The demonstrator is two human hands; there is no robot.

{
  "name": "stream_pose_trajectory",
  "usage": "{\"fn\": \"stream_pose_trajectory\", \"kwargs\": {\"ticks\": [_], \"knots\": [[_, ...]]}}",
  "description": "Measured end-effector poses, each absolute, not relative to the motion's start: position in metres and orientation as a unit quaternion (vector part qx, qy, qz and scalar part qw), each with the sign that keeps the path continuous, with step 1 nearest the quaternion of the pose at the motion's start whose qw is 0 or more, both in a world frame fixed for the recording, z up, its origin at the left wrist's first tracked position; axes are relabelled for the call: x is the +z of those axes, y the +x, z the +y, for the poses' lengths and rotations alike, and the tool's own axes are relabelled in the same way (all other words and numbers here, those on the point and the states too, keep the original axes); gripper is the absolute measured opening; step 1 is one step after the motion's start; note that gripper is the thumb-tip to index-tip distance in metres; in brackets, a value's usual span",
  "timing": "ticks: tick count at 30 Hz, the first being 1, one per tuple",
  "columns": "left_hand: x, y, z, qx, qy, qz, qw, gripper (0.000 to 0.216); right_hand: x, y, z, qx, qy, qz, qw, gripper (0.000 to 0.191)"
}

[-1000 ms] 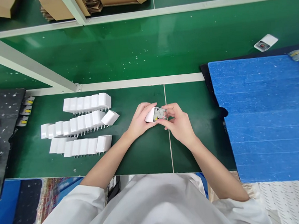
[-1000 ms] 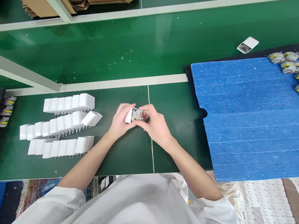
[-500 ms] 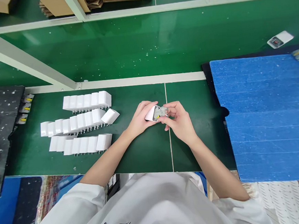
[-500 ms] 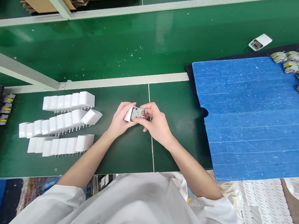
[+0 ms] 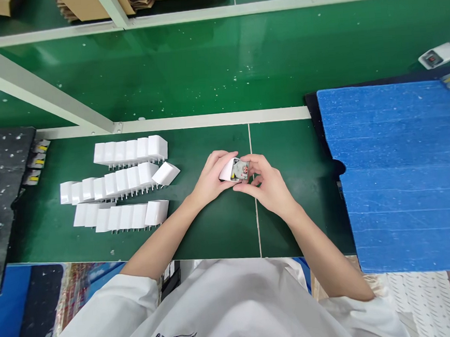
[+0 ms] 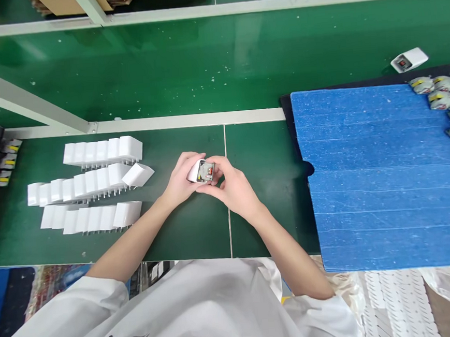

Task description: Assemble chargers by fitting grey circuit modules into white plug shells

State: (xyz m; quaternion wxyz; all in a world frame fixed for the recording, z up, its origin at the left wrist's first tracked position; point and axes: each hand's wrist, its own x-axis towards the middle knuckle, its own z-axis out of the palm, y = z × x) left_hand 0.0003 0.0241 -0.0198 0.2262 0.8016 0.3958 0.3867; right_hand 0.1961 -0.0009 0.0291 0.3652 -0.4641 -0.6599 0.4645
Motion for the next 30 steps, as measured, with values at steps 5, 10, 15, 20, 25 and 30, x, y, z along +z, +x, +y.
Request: {"fn": "stream_pose_trajectory", "kwargs": {"ticks": [5, 10, 15, 20, 25, 30], "knots": [[-0.019, 0.000, 0.023, 0.382, 0.800, 0.406, 0.223, 0.057, 0.026, 0.195, -0.004, 0.432, -0.465, -0.678, 0.371, 0.031], [-0.019, 0.000, 0.022, 0.387, 0.795, 0.396, 0.247, 0.056, 0.030, 0.197, -0.003, 0.474, -0.446, -0.681, 0.335, 0.046], [-0.016, 0.001, 0.023, 0.369, 0.792, 0.356, 0.331, 0.065, 0.032, 0.204, 0.004, 0.497, -0.496, -0.613, 0.362, 0.061], [-0.012, 0.003, 0.022, 0.343, 0.801, 0.308, 0.382, 0.073, 0.033, 0.204, 0.009, 0.670, -0.449, -0.531, 0.261, 0.062], [-0.012, 0.003, 0.020, 0.337, 0.803, 0.297, 0.391, 0.074, 0.034, 0.198, 0.007, 0.700, -0.431, -0.501, 0.271, 0.053], [-0.017, 0.004, 0.021, 0.371, 0.794, 0.310, 0.369, 0.069, 0.030, 0.195, 0.007, 0.712, -0.436, -0.451, 0.315, 0.059]]}}
